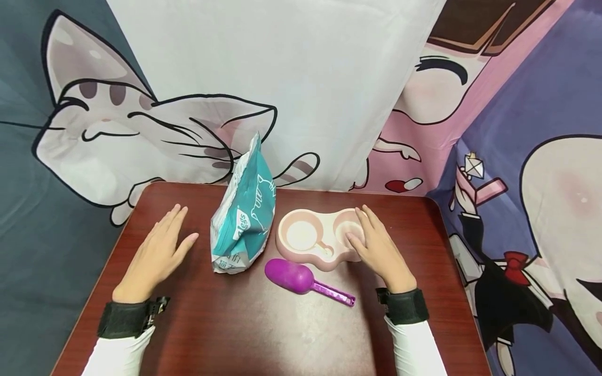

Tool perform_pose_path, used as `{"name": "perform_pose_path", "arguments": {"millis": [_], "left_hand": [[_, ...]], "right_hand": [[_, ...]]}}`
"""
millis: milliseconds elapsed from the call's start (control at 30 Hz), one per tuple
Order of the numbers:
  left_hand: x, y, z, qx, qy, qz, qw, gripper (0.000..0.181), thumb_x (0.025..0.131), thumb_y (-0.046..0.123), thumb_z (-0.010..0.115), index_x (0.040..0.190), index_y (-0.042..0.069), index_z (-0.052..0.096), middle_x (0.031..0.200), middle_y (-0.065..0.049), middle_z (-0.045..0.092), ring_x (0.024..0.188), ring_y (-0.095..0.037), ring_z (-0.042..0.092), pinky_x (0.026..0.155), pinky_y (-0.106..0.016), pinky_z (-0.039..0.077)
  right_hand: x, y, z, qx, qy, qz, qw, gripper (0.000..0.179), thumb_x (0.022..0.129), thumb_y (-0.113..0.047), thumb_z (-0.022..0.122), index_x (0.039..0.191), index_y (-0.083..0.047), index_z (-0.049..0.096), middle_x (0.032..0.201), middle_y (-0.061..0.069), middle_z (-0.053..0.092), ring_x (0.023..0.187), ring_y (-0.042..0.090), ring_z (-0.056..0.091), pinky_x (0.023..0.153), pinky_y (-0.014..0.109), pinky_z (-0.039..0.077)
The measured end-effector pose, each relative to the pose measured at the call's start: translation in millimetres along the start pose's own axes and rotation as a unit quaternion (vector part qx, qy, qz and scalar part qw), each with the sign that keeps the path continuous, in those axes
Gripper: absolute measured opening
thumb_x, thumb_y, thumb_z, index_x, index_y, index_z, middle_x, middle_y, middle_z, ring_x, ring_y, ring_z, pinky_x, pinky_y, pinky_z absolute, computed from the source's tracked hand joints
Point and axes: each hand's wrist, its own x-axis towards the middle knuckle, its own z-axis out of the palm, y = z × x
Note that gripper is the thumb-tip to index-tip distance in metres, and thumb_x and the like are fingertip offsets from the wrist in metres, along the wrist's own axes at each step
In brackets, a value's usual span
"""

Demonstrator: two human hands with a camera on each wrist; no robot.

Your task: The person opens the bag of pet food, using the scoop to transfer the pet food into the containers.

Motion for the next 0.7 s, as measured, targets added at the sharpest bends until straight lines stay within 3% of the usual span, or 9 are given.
{"name": "perform_pose_path", "arguments": {"millis": [300,700], "left_hand": [[10.2,5.1,-4.8,-0.006,0.018,0.025,0.9995,0.066,0.101,0.027,0.066,0.155,-0.001,0.041,0.158,-0.027,0.042,0.142,-0.049,0.045,0.120,-0.061,0.033],[27.5,10.7,-9.2,-0.007,0.039,0.048,0.9981,0.064,0.100,0.023,0.066,0.155,-0.001,0.043,0.157,-0.026,0.045,0.143,-0.042,0.047,0.116,-0.060,0.037]], "right_hand": [[12.6,-14,6,0.020,0.002,-0.020,0.9996,0.069,0.103,-0.036,0.063,0.160,-0.007,0.037,0.167,0.018,0.032,0.153,0.040,0.031,0.120,0.066,0.027],[26.4,-26,3,0.031,0.007,-0.028,0.9991,0.069,0.102,-0.032,0.064,0.160,-0.007,0.035,0.166,0.019,0.032,0.153,0.041,0.031,0.120,0.067,0.029]]}}
